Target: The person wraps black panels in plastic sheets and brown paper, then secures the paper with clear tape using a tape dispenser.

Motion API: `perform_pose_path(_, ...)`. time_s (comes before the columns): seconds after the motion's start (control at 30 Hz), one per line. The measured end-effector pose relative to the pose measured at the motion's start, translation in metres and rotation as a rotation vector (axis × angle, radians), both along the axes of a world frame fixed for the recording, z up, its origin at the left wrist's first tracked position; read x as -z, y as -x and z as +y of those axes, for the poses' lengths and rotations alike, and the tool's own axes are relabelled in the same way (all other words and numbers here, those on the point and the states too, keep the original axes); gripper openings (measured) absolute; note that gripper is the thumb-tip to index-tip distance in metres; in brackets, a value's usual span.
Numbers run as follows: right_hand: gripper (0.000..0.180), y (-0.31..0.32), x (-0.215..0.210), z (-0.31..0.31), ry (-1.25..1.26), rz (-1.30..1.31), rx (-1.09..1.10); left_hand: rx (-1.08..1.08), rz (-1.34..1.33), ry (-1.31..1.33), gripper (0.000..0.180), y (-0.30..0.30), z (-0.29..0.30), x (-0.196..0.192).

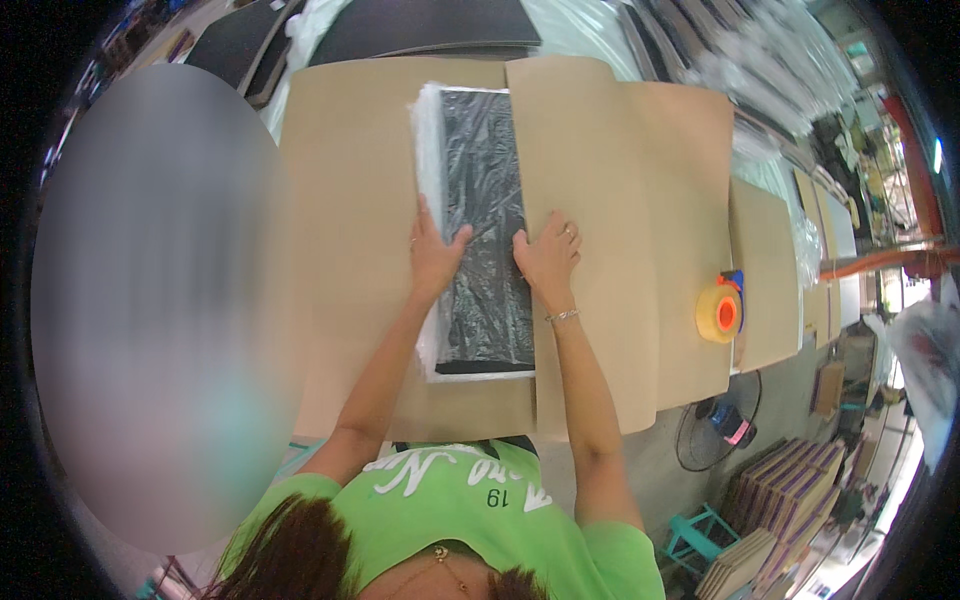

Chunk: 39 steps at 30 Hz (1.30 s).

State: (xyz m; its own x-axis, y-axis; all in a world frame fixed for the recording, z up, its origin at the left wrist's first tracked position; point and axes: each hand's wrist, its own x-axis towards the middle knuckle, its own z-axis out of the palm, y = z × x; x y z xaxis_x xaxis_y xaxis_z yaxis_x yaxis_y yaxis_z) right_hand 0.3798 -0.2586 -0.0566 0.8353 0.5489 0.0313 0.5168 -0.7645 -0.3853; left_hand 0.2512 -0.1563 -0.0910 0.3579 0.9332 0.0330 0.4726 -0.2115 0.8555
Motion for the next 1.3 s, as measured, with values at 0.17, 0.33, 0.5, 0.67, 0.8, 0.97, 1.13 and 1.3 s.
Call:
perform_pose_path(0.17,0.052,0.0,0.008,0.012,0.181,-0.17,-0.164,-0.028,-0.007,0.0,0.094,0.003,0.001,0.017)
perform_pose_path(0.33,0.038,-0.027,0.03,0.016,0.28,-0.424,-0.325,-0.017,0.001,-0.011,0.092,-0.003,-0.003,0.017)
perform_pose_path(0.5,0.019,-0.071,-0.006,0.019,0.232,-0.216,-0.37,-0.012,0.05,0.041,0.095,-0.001,0.006,0.018)
perform_pose_path(0.67,0.022,-0.1,-0.087,0.014,0.112,-0.011,-0.439,0.116,0.075,0.044,0.095,0.007,0.018,-0.001)
perform_pose_path(0.8,0.025,-0.108,-0.082,0.008,-0.033,0.301,-0.459,0.175,-0.029,-0.046,0.085,0.004,0.013,0.011)
perform_pose_path(0.97,0.016,-0.047,-0.014,0.028,0.107,-0.022,-0.353,0.227,-0.074,-0.056,0.074,-0.001,0.014,0.02)
perform_pose_path(1.13,0.017,-0.037,0.0,0.038,0.14,0.084,-0.335,0.199,-0.001,-0.097,0.071,0.001,0.013,0.016)
perform_pose_path(1.3,0.017,-0.039,0.003,0.036,0.123,0.103,-0.332,0.293,-0.023,-0.052,0.069,0.003,0.02,0.01)
